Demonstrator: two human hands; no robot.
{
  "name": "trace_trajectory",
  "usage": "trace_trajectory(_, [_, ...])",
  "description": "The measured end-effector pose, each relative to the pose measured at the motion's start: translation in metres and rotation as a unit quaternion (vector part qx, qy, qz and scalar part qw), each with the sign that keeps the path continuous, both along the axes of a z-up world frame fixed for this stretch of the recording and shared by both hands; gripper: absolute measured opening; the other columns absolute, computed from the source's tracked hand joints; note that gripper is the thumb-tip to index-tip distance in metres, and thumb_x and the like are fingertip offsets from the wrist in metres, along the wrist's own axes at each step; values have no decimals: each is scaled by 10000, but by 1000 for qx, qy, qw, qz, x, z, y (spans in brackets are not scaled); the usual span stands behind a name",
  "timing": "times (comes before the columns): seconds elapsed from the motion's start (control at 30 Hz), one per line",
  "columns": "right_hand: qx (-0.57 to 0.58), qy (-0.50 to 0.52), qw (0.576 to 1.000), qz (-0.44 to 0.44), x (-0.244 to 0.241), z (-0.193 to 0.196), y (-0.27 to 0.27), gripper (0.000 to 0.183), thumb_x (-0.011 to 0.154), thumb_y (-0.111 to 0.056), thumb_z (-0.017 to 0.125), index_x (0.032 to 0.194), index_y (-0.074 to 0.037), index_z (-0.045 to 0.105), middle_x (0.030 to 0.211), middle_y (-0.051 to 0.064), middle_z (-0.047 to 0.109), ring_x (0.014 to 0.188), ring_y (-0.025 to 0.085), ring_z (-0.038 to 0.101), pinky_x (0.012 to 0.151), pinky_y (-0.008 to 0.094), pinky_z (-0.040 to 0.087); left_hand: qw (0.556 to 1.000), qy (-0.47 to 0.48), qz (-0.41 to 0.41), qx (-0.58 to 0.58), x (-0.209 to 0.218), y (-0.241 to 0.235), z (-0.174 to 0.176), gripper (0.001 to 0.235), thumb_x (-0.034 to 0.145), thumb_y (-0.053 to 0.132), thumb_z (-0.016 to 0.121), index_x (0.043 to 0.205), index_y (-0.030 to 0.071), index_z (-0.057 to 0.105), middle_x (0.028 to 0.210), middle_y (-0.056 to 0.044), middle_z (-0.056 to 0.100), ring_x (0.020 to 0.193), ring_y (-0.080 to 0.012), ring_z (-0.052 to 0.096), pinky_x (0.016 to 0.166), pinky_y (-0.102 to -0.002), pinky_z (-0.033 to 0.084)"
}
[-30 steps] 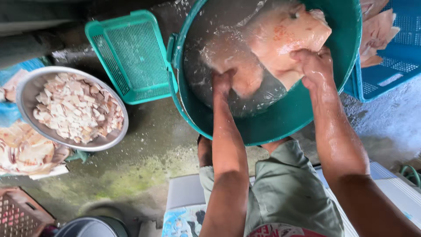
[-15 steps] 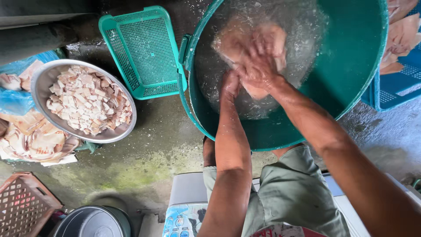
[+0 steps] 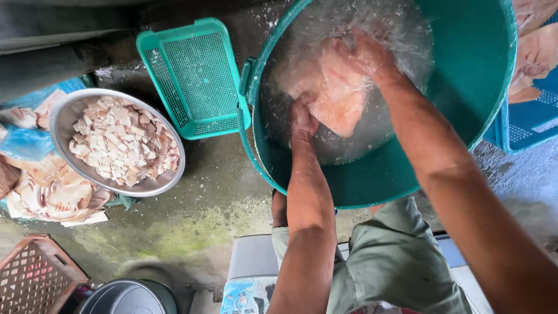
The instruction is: The person washes several large pieces of pork skin in a bucket of water by hand and then transfers them into a blue plastic crate.
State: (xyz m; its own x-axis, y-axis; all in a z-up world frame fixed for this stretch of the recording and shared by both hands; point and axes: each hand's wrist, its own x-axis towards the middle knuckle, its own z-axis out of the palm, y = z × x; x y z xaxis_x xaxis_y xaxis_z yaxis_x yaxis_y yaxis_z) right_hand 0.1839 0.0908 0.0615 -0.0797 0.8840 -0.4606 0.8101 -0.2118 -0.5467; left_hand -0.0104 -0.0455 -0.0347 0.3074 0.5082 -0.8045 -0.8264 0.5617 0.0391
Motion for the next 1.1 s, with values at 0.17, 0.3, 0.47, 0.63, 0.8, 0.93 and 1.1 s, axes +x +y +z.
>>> trace_trajectory(0.17, [-236, 217, 934, -157, 24, -3, 0, 775, 870, -192, 806, 1467, 45, 372, 1443, 290, 416, 1333, 436, 427, 1101, 565, 391, 977, 150, -149, -37, -1, 21, 3, 259, 836, 169, 670, 1003, -21, 727, 922, -90, 686, 827, -235, 644, 754, -376, 558])
trace_trajectory(0.3, [-272, 292, 909, -123, 16, 26, -26, 762, 867, -190, 805, 1458, 32, 379, 1434, 277, 425, 1326, 425, 437, 1097, 553, 402, 936, 289, -203, 4, -17, 46, 36, 379, 959, 370, 760, 1082, 12, 737, 860, -31, 558, 746, -162, 455, 597, -315, 375])
trace_trajectory(0.47, [116, 3, 987, 113, -35, 10, -63, 746, 863, -187, 804, 1448, 15, 387, 1424, 261, 435, 1318, 411, 450, 1092, 538, 416, 932, 299, -167, 117, -1, 68, 73, 468, 940, 396, 757, 1153, -20, 719, 1016, -50, 681, 904, -139, 584, 765, -296, 500])
trace_trajectory(0.63, [31, -55, 997, -36, -34, -34, -59, 731, 859, -185, 802, 1438, -2, 396, 1414, 246, 446, 1309, 398, 463, 1086, 523, 429, 896, 405, -174, 52, 5, 45, 39, 376, 1038, 284, 659, 1269, -13, 650, 1161, -148, 729, 996, -190, 647, 881, -326, 545])
trace_trajectory(0.8, [46, 31, 987, 153, -46, -34, -98, 715, 855, -182, 801, 1427, -19, 404, 1404, 230, 456, 1301, 384, 476, 1081, 508, 443, 972, 121, -178, -94, -4, 7, -4, 458, 1032, 348, 639, 1314, -13, 626, 1205, -151, 692, 1032, -205, 623, 892, -336, 531])
trace_trajectory(0.93, [-231, 57, 960, -149, -1, -56, -83, 703, 852, -180, 800, 1419, -32, 411, 1396, 217, 465, 1294, 373, 486, 1077, 496, 454, 965, 166, -188, -73, 3, -1, -34, 523, 1028, 399, 623, 1350, -13, 608, 1240, -154, 662, 1061, -217, 604, 900, -343, 519])
trace_trajectory(1.1, [-400, 335, 792, -319, 19, -19, -95, 689, 848, -178, 798, 1408, -49, 419, 1386, 202, 475, 1286, 359, 499, 1072, 481, 467, 926, 220, -304, -37, -19, -16, -40, 604, 1022, 464, 602, 1394, -12, 584, 1284, -157, 625, 1097, -231, 580, 911, -353, 505])
